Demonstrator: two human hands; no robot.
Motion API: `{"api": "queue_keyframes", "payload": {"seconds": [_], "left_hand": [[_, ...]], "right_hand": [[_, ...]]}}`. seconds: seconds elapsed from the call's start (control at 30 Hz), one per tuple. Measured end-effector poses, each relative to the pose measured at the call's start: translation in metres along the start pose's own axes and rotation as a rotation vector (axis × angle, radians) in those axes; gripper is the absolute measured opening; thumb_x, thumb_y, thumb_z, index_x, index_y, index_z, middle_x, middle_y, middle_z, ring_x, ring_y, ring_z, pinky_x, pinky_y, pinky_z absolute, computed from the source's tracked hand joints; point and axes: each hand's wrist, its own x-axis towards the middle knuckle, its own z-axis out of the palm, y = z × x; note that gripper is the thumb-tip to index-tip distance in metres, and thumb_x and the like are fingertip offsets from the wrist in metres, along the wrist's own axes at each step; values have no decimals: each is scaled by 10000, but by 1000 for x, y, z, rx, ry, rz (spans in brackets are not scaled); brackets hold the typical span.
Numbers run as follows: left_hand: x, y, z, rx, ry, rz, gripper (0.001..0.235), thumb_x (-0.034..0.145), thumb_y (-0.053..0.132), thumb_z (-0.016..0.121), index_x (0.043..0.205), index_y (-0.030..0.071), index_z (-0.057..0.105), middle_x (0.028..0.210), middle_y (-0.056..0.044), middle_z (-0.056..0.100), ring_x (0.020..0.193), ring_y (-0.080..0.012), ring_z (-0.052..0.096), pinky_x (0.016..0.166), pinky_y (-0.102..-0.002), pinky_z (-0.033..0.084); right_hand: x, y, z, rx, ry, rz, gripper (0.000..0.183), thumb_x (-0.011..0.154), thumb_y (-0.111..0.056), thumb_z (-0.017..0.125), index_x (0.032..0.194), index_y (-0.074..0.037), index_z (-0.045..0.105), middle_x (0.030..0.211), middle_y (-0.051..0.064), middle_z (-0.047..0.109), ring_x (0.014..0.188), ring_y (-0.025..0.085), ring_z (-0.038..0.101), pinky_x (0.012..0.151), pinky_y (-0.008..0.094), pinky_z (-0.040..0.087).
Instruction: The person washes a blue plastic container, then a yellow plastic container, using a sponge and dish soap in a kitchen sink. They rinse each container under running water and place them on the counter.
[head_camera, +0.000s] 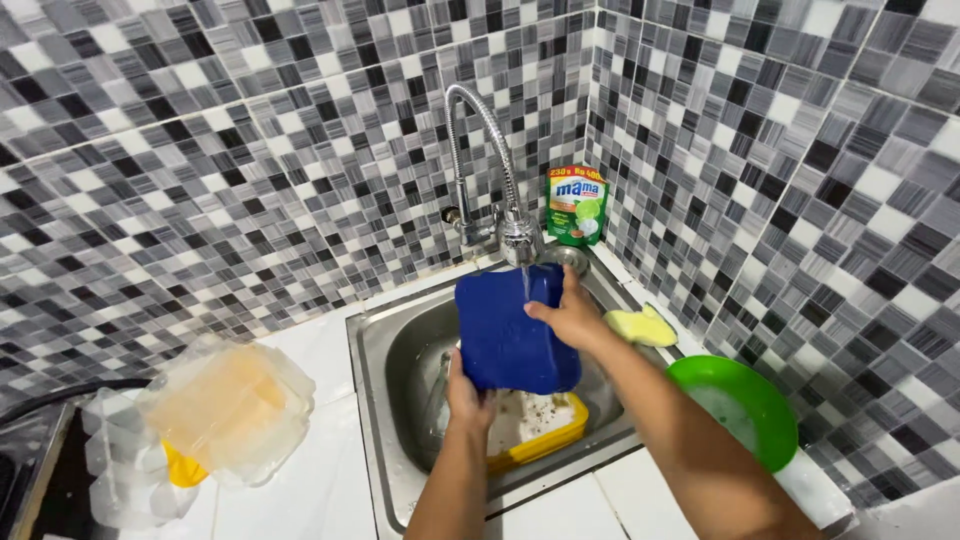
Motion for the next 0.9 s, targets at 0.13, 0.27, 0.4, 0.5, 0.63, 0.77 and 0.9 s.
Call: {"api": "queue_keyframes", "payload": {"seconds": [0.13,0.27,0.4,0.5,0.63,0.77,0.9], "left_hand": [[-89,51,66,166,-135,-172,826,866,801,400,1475,247,472,1389,-77,632,1069,-354,677,710,-547,540],[-138,78,102,192,57,-231,916,772,852,362,1520,325,346,1422,-80,512,1107,-526,649,854,-638,584],[-130,64,65,-68,-203,-203,948,848,785,433,1444,51,496,1350,-295,568,1042,-525,667,795,-609,607],[-132,59,60,-135,-154,-10,661,847,394,504,1442,108,549,1419,-154,564,1191,-375,617,956,-514,561],[-160,56,84,-119,-283,185,693,792,233,518,1472,105,492,1509,-87,502,1372,-315,508,1157,-449,441],[-175,60,97,139,-280,149,863,732,199,546,1579,228,384,1614,-47,414,1473,-284,395,1208,-427,311],[-175,57,87,424,-70,-24,774,862,379,560,1595,243,354,1649,50,347,1468,-263,376,1172,-517,315]], "right_hand": [[-22,-39,-19,68,-207,158,1128,703,-223,873,1584,-12,201,1497,165,535,1365,258,554,1140,363,429],[-50,-42,-27,142,-333,30,1071,659,9,836,1579,-149,310,1523,111,495,1375,239,510,1117,349,420],[-84,-44,-48,53,-384,-226,1037,616,142,762,1534,-190,412,1533,90,431,1385,223,436,1092,333,398],[-97,-43,-67,449,-468,210,1016,630,100,542,1582,-251,491,1349,103,651,838,239,504,802,364,414],[-85,12,-56,1171,-552,283,750,799,-77,550,1546,-66,499,1300,142,724,1060,227,719,950,348,566],[-77,13,-46,701,-286,593,689,865,-130,561,1547,-201,494,1164,72,714,970,207,699,838,383,570],[-74,-20,-59,52,-102,430,761,918,-230,573,1632,-292,315,1195,178,718,1035,383,684,890,487,548]]}}
